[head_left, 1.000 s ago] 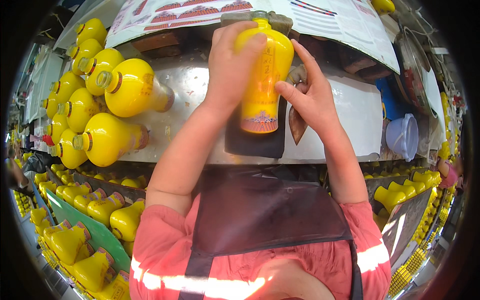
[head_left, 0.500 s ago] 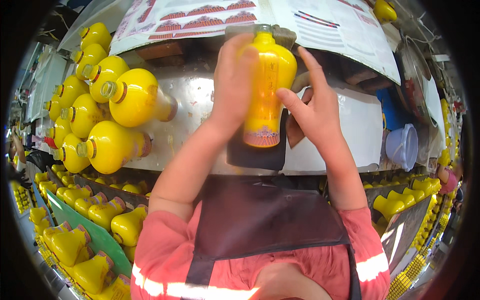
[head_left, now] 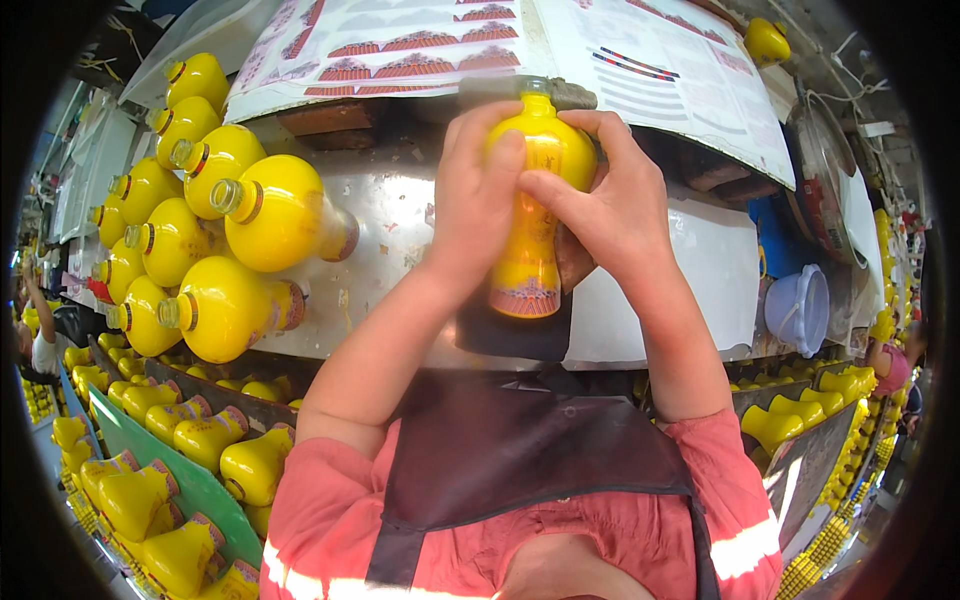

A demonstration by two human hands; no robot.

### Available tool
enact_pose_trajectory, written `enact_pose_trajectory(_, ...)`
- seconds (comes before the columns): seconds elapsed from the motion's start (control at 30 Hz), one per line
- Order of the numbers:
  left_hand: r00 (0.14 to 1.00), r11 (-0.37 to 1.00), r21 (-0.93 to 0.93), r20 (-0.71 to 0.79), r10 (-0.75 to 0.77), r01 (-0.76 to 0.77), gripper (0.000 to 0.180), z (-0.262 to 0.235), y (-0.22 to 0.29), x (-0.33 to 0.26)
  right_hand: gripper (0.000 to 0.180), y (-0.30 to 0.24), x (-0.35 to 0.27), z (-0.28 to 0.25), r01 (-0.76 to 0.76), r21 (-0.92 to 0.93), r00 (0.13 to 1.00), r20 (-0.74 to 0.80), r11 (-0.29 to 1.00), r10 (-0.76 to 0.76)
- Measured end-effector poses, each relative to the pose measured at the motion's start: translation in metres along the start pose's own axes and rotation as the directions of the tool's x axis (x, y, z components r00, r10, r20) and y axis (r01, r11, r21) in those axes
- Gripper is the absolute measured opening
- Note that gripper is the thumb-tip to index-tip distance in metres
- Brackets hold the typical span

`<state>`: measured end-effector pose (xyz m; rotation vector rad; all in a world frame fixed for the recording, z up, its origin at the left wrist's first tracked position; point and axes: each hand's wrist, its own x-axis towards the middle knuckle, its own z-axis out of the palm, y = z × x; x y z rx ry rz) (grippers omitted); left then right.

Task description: The person applies printed labels to yellow plastic bottles on a workbench. They peel each label from a sheet, align it on the bottle, and smooth it down with their fingers, repeating the process for multiple bottles.

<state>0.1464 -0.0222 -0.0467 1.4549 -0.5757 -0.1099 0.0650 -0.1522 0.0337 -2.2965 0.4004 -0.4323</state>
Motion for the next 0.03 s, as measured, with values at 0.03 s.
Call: enact_pose_trajectory(0.03, 1.0, 1.0, -0.016, 0.01, -0.01, 0.01, 0.038, -0.001, -0.0011, 0.0004, 0.061, -0.0012, 0.001, -0.0002, 0.003, -0.004, 1.0, 0.0, 1.0, -0.003)
